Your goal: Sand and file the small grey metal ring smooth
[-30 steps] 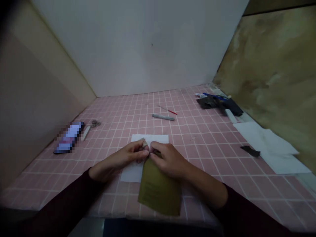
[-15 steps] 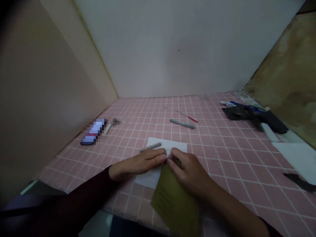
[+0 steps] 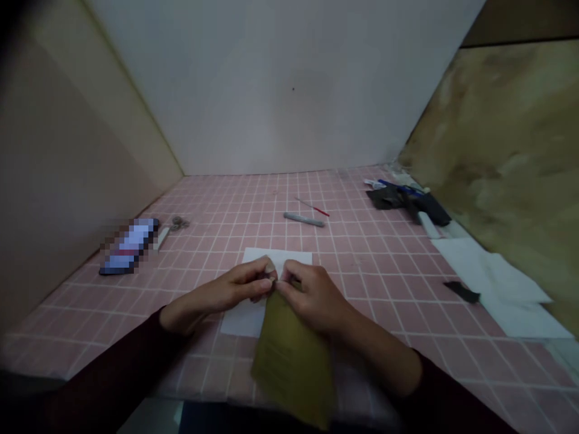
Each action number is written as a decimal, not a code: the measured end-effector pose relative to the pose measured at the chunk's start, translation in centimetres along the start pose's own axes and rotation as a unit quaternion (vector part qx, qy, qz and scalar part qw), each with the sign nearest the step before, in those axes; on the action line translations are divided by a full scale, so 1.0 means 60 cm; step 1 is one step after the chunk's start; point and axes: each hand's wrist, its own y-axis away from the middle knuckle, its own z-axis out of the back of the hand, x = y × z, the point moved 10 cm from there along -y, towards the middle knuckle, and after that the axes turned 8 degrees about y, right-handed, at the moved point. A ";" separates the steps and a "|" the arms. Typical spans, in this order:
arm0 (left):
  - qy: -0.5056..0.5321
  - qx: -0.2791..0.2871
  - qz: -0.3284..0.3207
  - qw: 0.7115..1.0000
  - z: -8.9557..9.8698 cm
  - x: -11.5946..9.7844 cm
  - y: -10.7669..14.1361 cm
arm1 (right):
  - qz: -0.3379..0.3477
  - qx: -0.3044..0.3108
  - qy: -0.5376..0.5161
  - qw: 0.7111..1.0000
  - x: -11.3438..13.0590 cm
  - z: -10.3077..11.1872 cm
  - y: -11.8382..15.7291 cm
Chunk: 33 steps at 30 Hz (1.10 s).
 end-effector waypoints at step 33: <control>-0.008 -0.030 0.016 0.999 -0.002 0.009 -0.006 | -0.037 0.031 -0.053 0.997 -0.019 -0.009 -0.005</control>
